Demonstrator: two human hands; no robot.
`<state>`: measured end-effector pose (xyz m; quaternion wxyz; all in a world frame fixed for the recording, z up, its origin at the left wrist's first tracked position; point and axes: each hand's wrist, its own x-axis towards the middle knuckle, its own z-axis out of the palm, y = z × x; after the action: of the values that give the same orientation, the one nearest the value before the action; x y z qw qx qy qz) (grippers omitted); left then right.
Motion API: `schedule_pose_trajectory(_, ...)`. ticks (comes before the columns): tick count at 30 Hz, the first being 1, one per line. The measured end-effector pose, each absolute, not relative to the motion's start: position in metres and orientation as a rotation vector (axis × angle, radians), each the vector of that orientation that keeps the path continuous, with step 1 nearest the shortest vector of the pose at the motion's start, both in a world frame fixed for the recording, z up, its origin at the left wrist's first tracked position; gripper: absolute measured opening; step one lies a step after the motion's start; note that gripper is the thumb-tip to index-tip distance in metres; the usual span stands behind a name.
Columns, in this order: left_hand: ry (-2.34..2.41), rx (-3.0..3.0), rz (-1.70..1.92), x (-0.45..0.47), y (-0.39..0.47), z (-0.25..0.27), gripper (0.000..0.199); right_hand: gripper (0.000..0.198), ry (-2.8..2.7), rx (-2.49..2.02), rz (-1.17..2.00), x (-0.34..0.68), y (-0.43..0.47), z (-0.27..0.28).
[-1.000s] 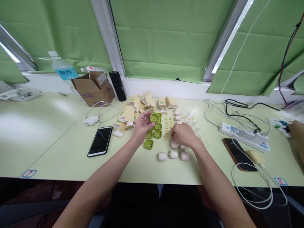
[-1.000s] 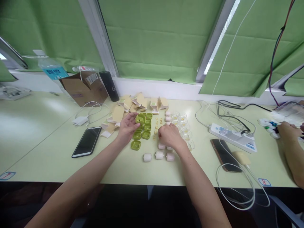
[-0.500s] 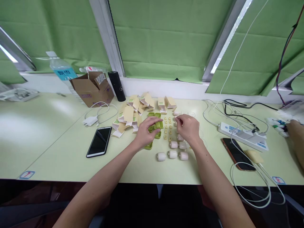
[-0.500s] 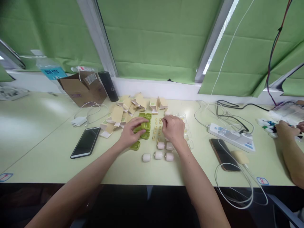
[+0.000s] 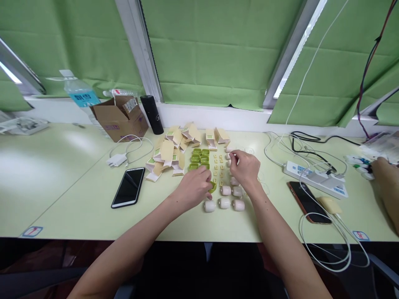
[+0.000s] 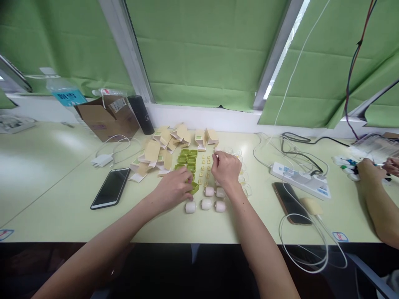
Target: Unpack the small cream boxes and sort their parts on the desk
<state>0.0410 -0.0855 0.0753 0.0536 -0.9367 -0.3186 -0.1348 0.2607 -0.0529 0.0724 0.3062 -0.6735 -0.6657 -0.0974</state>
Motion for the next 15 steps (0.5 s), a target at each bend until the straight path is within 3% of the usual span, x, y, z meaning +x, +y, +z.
schedule_pose_trajectory(15,-0.864,-2.798,-0.140,0.0432,-0.0953,0.0715,0.026,0.033,-1.579,-1.828,-0.168,0.2634,-0.0552,0.0804)
